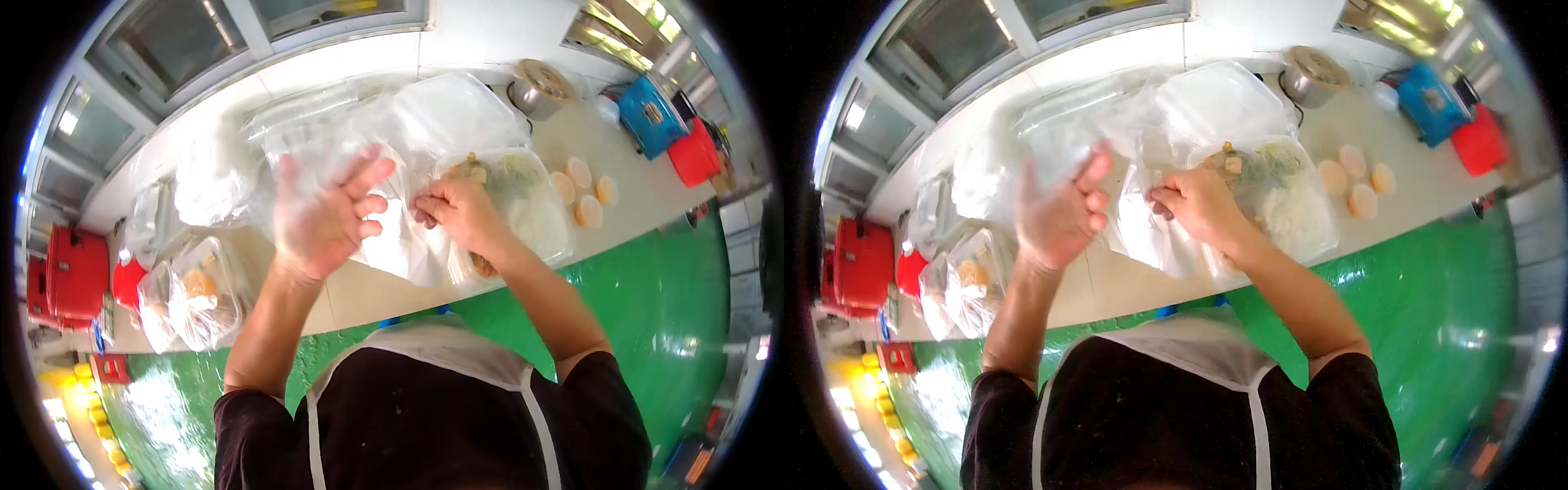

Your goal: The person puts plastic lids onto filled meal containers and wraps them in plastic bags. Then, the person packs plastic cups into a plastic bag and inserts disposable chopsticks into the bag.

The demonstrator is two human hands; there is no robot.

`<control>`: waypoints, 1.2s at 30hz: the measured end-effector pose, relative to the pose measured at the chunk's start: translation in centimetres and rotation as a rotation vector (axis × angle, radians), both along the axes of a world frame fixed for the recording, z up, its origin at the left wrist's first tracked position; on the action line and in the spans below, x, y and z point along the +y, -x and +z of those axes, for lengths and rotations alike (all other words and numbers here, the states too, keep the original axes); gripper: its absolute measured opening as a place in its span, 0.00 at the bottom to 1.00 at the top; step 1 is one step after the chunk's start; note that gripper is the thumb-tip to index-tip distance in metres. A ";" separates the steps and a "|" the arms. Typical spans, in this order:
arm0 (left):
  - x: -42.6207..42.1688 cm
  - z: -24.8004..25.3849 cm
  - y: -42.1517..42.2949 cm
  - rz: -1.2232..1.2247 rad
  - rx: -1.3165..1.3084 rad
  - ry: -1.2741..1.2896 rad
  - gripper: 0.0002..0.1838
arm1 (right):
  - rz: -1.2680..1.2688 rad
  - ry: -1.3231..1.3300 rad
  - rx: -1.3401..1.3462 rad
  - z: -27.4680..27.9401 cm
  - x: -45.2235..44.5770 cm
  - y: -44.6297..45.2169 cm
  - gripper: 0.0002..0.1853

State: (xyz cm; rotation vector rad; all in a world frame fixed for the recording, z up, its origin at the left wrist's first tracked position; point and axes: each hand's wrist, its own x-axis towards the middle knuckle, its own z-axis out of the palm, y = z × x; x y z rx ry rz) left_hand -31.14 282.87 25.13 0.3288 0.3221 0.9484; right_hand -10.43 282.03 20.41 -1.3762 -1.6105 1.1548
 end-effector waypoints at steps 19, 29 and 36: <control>-10.0 -8.0 7.7 1.082 0.492 0.252 0.08 | 0.177 0.803 1.161 2.3 6.1 3.6 0.13; -13.3 -19.8 15.8 1.036 1.424 -0.408 0.36 | 0.584 0.309 0.635 6.9 8.6 9.9 0.10; -2.1 -9.8 13.3 0.469 1.472 -0.367 0.22 | 0.714 -0.211 -0.163 8.9 11.6 15.8 0.08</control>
